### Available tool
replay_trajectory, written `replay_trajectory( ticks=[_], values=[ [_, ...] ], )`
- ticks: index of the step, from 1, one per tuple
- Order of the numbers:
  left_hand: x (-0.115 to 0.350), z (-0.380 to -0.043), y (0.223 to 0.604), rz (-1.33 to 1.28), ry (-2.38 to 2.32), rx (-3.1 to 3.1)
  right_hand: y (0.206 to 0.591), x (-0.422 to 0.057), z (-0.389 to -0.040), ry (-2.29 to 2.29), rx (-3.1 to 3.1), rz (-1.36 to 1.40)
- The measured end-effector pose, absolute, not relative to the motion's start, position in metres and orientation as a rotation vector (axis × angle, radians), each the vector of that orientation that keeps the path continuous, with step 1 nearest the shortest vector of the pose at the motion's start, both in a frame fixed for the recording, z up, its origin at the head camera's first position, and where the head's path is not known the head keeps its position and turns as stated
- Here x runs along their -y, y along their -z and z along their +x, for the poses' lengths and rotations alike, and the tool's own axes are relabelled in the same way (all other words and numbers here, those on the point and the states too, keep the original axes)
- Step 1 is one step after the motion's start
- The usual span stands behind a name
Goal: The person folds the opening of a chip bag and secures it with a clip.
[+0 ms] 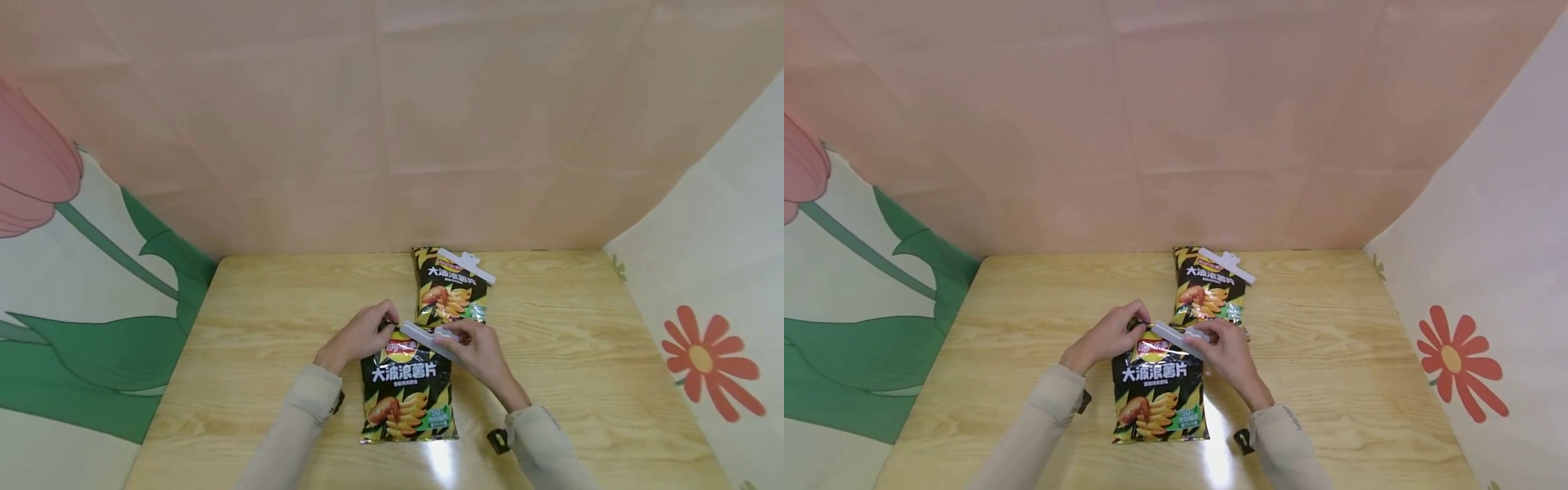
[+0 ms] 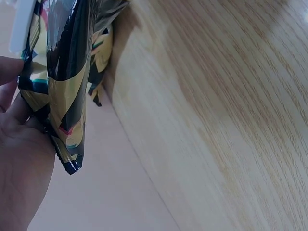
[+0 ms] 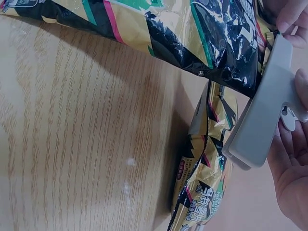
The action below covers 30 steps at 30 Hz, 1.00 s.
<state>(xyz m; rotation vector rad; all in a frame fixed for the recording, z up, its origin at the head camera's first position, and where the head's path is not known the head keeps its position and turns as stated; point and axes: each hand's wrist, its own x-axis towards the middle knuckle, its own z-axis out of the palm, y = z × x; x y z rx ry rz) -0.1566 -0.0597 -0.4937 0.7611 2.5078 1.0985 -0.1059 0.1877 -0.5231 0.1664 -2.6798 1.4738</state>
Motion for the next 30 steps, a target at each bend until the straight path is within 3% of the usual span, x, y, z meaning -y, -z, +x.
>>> replay_trajectory(
  ticks=[30],
  values=[
    [0.0541, -0.1557, 0.4928, 0.896, -1.190, -2.567, 0.5162, -0.1797, -0.1070, -1.457, 2.701, 0.160]
  ],
)
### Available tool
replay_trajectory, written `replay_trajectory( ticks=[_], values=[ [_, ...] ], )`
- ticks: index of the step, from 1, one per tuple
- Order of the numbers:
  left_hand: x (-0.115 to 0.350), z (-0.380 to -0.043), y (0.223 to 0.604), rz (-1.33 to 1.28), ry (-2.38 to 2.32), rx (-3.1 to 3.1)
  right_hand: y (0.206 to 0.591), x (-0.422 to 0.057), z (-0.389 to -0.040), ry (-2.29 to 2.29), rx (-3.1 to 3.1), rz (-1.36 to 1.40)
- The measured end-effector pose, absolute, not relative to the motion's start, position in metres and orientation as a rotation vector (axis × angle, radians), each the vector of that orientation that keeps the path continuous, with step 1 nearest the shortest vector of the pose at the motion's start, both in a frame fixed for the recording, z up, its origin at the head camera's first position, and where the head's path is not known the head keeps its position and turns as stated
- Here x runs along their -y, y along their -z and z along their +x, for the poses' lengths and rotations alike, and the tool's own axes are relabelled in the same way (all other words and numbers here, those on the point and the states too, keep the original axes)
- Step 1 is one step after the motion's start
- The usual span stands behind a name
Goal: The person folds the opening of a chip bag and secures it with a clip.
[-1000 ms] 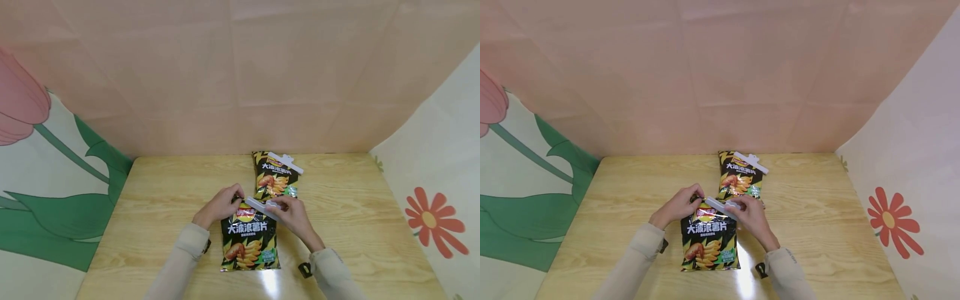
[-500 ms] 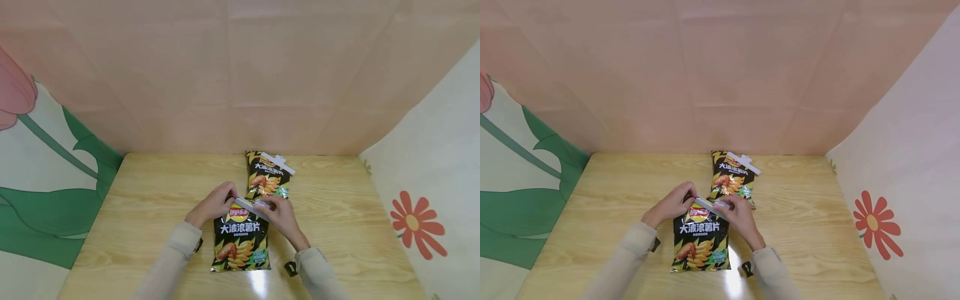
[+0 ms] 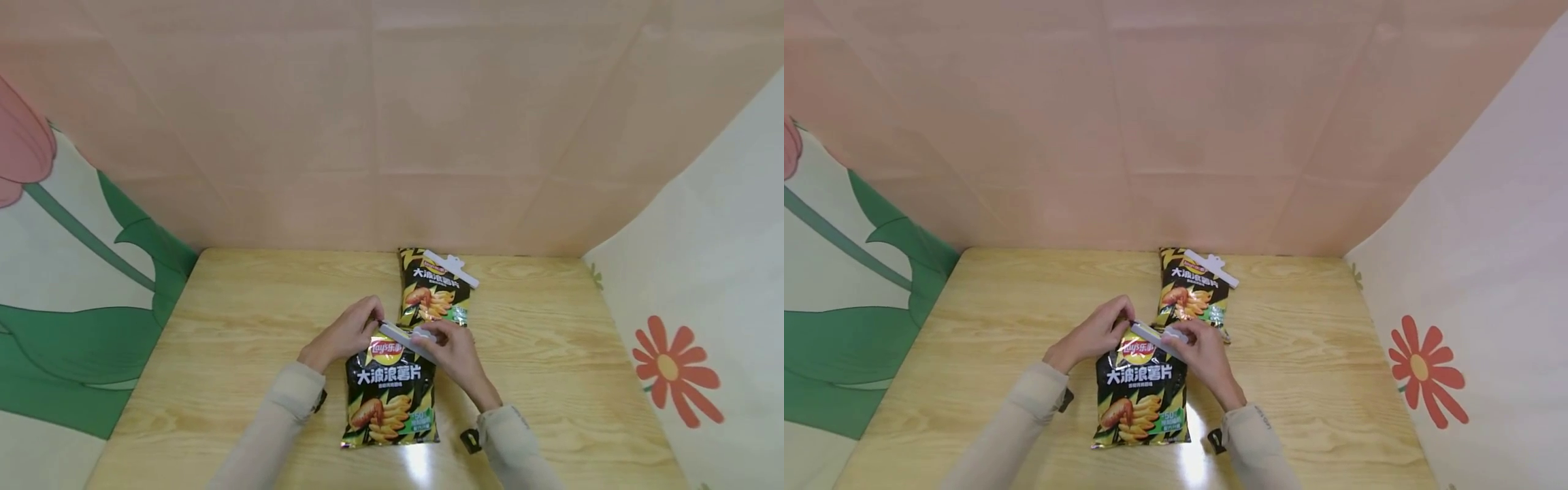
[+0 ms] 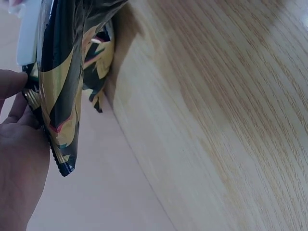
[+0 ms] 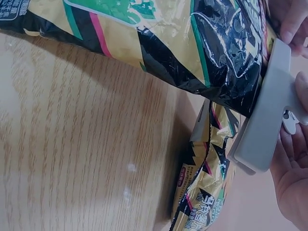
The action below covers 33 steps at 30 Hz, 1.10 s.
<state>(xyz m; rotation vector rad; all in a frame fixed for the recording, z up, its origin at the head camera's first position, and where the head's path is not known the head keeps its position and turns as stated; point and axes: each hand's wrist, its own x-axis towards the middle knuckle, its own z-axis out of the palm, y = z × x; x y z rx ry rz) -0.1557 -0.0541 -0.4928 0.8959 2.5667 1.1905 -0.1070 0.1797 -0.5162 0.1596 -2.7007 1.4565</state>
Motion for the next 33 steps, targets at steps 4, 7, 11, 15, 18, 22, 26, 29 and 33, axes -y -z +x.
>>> replay_trajectory(
  ticks=[4, 7, 11, 15, 18, 22, 26, 29, 33],
  values=[
    [0.0519, -0.1558, 0.4938, 0.915, -1.196, -2.552, 0.5186, -0.1806, -0.1058, -1.485, 2.695, 0.148],
    [0.0508, -0.1554, 0.4943, 0.915, -1.193, -2.546, 0.5195, -0.1808, -0.1045, -1.505, 2.691, 0.133],
    [0.0517, -0.1531, 0.4940, 0.911, -1.186, -2.540, 0.5199, -0.1800, -0.1028, -1.506, 2.698, 0.137],
    [0.0541, -0.1516, 0.4926, 0.905, -1.182, -2.534, 0.5197, -0.1781, -0.1031, -1.489, 2.693, 0.160],
    [0.0559, -0.1521, 0.4910, 0.897, -1.187, -2.535, 0.5205, -0.1766, -0.1048, -1.472, 2.689, 0.171],
    [0.0575, -0.1539, 0.4896, 0.894, -1.196, -2.547, 0.5196, -0.1747, -0.1072, -1.470, 2.685, 0.181],
    [0.0573, -0.1558, 0.4894, 0.913, -1.199, -2.548, 0.5169, -0.1743, -0.1080, -1.478, 2.676, 0.179],
    [0.0561, -0.1563, 0.4890, 0.914, -1.202, -2.541, 0.5161, -0.1753, -0.1081, -1.472, 2.669, 0.180],
    [0.0543, -0.1554, 0.4871, 0.896, -1.218, -2.524, 0.5157, -0.1774, -0.1077, -1.467, 2.671, 0.180]
  ],
)
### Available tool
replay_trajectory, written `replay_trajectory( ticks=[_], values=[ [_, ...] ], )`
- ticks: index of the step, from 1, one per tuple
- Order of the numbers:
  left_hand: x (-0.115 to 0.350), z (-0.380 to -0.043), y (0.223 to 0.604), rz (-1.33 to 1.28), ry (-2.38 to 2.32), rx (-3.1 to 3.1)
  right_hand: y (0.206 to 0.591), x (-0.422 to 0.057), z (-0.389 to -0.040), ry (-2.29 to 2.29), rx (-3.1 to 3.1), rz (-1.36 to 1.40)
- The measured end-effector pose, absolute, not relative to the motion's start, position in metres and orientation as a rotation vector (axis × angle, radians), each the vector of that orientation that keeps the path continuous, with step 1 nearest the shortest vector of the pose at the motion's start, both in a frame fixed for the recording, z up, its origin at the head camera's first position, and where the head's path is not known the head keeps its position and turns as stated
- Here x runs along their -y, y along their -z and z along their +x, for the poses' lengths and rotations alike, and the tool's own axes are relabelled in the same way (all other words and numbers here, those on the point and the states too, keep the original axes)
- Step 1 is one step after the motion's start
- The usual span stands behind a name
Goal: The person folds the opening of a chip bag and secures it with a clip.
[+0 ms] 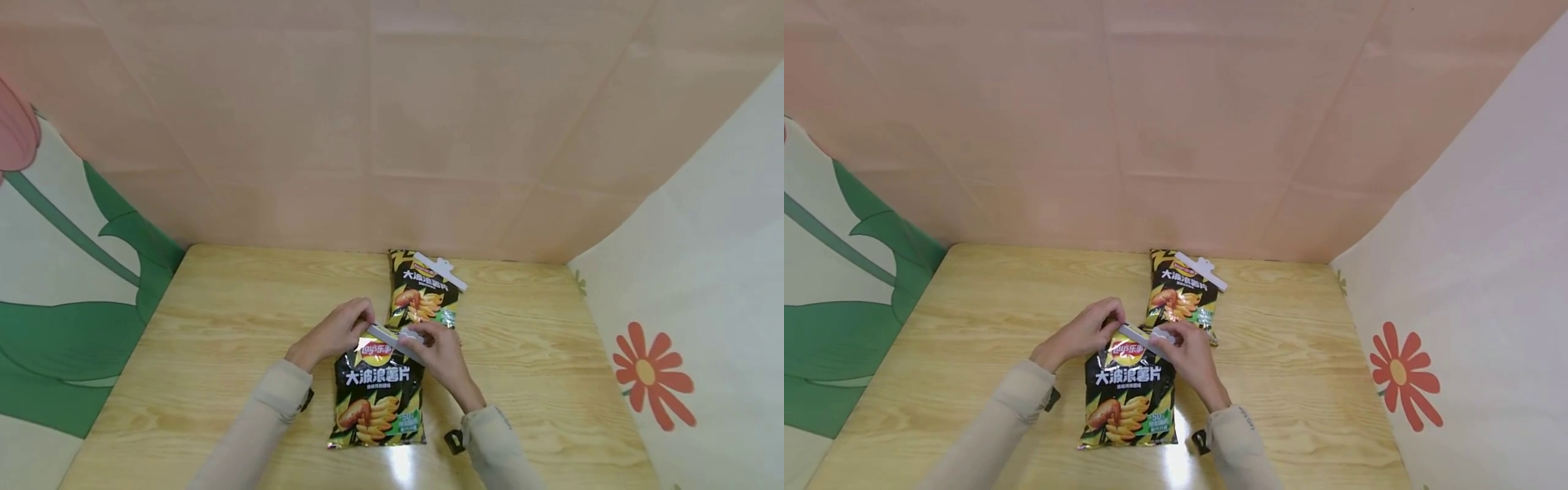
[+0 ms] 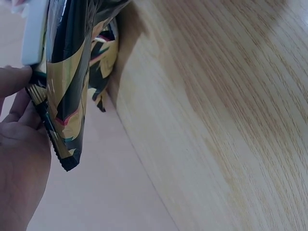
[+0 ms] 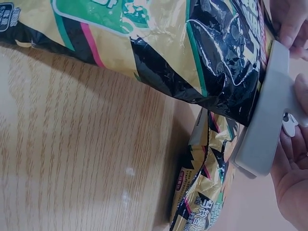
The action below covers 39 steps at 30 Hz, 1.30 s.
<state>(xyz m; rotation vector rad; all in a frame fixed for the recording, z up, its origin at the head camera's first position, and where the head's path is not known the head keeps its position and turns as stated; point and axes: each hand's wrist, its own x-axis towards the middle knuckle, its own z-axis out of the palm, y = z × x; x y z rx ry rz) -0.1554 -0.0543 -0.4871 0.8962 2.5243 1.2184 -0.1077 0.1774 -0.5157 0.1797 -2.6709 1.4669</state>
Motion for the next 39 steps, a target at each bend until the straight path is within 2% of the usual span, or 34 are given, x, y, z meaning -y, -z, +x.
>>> replay_trajectory(
  ticks=[17, 39],
  values=[
    [0.060, -0.158, 0.489, 0.699, -1.180, -2.517, 0.516, -0.180, -0.108, -1.456, 2.680, 0.150],
    [0.061, -0.159, 0.492, 0.736, -1.202, -2.488, 0.514, -0.176, -0.106, -1.466, 2.670, 0.133]
  ],
)
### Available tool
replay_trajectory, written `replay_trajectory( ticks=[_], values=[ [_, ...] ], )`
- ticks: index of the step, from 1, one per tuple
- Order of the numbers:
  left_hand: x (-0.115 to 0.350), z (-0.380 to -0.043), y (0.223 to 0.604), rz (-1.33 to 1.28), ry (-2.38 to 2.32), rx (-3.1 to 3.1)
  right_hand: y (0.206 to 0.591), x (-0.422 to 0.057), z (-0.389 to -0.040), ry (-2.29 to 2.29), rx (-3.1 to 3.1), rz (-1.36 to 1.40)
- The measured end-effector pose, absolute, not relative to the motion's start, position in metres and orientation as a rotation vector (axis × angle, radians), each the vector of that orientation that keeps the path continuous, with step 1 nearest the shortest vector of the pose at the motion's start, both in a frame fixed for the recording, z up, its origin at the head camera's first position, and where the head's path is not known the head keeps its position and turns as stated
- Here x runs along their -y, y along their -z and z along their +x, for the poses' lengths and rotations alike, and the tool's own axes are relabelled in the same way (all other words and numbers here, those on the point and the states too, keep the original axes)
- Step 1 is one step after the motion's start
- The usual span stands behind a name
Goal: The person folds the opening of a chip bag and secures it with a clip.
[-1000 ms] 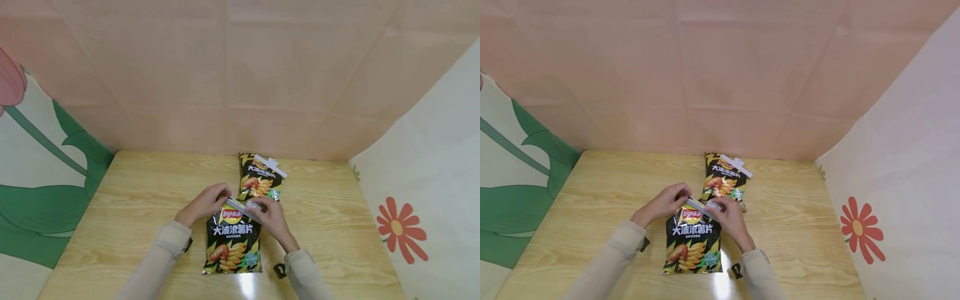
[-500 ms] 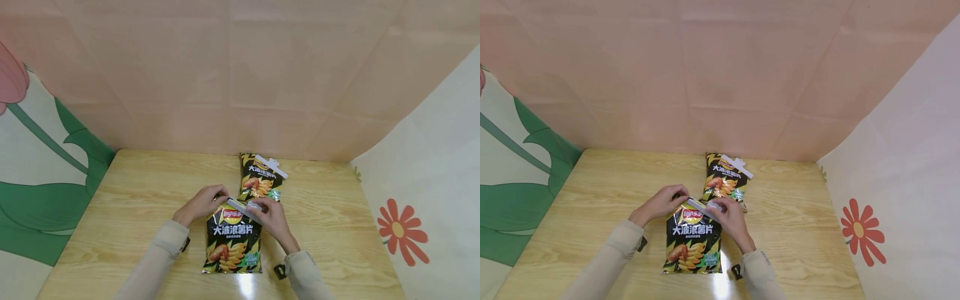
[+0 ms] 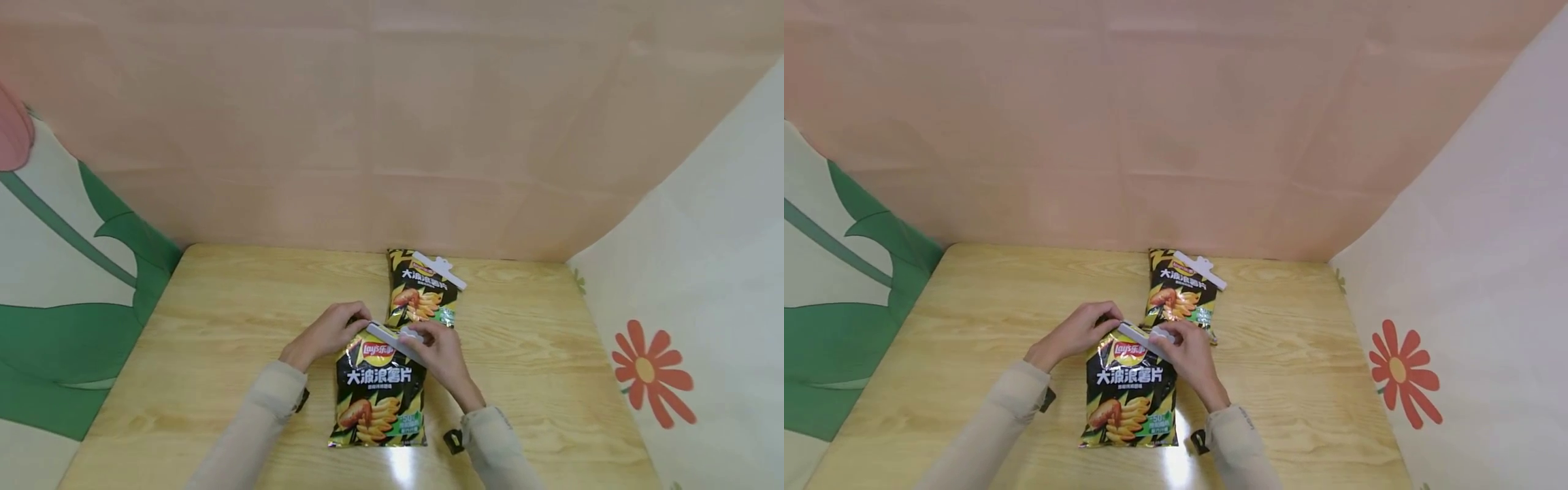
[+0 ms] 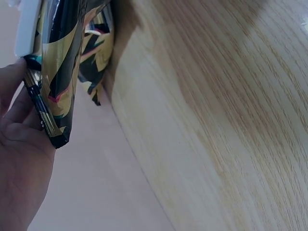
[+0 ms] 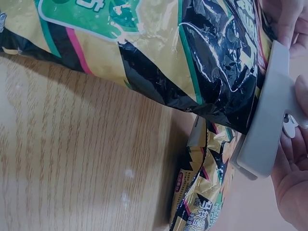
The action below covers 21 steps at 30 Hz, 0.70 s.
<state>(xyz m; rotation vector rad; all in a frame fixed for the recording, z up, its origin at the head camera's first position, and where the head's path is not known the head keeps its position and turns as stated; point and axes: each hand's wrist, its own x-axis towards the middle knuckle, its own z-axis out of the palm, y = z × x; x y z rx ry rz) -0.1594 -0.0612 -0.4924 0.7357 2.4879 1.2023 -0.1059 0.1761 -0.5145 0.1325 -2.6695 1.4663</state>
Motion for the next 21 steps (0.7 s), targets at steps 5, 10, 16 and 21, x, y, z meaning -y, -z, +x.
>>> replay_trajectory(
  ticks=[5, 10, 16, 21],
  values=[
    [0.0646, -0.1597, 0.4924, 0.754, -1.177, -2.536, 0.5149, -0.1718, -0.1077, -1.481, 2.674, 0.123],
    [0.0646, -0.1608, 0.4921, 0.763, -1.182, -2.543, 0.5139, -0.1716, -0.1084, -1.463, 2.666, 0.126],
    [0.0635, -0.1607, 0.4933, 0.776, -1.188, -2.518, 0.5145, -0.1735, -0.1073, -1.443, 2.695, 0.100],
    [0.0638, -0.1594, 0.4928, 0.748, -1.184, -2.527, 0.5155, -0.1736, -0.1080, -1.435, 2.708, 0.114]
  ],
)
